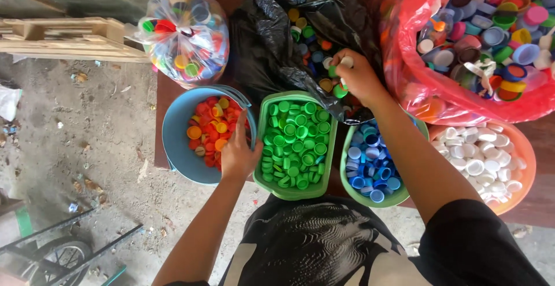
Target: The person sorts plastic bottle caps by color from a large black bag into separate containers. They pick up caps, inspect them, and place them into buckets or bowls designated for red, green, blue, and white caps. The process involves continuous picking and placing of caps into the correct color groups.
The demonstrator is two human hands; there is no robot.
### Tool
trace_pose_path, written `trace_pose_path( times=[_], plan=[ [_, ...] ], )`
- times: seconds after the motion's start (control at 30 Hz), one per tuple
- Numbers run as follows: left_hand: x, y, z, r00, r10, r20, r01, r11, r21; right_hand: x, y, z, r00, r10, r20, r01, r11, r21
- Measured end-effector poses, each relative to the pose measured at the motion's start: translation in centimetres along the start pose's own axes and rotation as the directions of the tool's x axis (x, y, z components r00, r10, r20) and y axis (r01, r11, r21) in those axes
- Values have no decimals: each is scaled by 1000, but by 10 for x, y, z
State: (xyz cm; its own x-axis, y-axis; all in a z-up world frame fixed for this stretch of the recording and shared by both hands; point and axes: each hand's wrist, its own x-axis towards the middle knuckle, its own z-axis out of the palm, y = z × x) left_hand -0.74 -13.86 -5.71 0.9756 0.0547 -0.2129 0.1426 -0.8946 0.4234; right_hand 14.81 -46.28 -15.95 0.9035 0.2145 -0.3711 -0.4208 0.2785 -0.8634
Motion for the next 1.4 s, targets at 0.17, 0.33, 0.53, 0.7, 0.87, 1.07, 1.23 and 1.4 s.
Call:
trace_pose_path(
  times=[0.17,0.33,0.53,0.7,0.87,1.07,1.23,1.4],
  plan=[
    [2,-5,0,997,73,-32,-74,996,-42,-14,-9,11,907,-342,244,391,475,-788],
    [2,-12,1,987,152,-54,-158,978,-137,-21,-17,44,968,-99,228,239,105,-965],
    [6,-11,-10,990,45,135,-32,995,-94,31,57,4,994,42,96,101,-117,-988],
    [6,-19,-7,992,116,53,-102,971,-218,41,74,-17,993,-21,119,117,-88,-989],
    [3,-25,-1,970,227,-89,-234,969,-81,12,58,-9,998,-6,70,69,-90,-994],
    [-1,-20,-1,975,216,-53,-218,974,-53,-56,-3,35,993,-118,9,-9,-156,-988],
    [1,-23,2,979,203,-31,-205,973,-109,-54,-6,38,998,-52,-32,-39,-146,-989],
    [5,-23,-1,979,200,-28,-200,979,-24,-45,1,26,995,80,-65,-42,-258,-965]
  ],
)
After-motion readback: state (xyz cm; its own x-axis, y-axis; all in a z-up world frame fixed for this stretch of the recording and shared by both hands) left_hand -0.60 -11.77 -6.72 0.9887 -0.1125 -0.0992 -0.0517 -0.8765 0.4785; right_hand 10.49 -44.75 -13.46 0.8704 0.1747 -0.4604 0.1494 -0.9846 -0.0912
